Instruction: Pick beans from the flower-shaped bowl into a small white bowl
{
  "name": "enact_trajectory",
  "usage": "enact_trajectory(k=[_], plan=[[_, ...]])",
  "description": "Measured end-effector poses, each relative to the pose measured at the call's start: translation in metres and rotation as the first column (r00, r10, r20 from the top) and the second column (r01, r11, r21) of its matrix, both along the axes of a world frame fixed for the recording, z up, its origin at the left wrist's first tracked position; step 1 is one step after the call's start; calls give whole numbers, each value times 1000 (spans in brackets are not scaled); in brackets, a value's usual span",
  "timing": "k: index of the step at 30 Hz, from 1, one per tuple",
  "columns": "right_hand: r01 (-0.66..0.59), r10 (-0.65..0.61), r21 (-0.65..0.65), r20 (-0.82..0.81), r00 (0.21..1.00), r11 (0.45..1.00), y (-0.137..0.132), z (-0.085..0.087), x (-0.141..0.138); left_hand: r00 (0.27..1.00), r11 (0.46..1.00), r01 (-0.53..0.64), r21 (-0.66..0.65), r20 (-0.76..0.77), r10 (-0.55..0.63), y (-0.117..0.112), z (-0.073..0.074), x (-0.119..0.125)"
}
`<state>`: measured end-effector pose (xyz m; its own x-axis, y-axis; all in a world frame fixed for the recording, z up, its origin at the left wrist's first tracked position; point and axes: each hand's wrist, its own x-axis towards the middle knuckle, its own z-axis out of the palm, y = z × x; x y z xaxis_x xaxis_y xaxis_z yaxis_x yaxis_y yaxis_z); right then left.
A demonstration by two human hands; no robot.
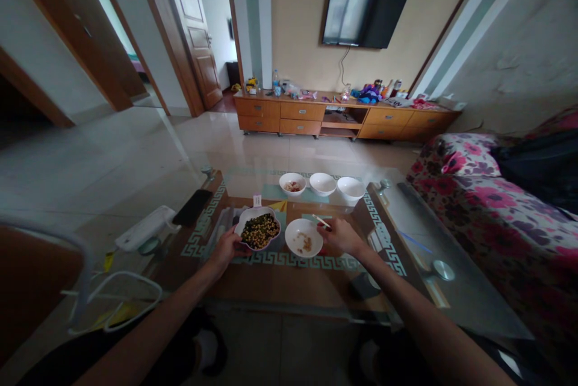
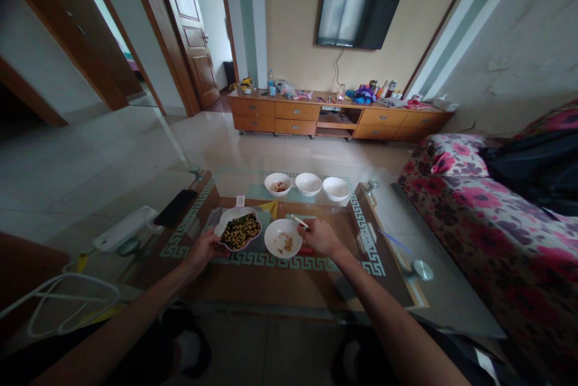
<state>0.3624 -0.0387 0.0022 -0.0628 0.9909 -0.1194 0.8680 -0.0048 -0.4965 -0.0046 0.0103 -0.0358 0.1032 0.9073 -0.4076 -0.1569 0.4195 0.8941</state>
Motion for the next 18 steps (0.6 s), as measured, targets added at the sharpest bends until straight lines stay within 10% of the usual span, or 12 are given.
enact_trajectory(k=[18], plan=[[212, -204, -31, 169, 964, 977, 10, 10, 64, 996, 996, 84, -24, -34, -84, 7, -12, 18]])
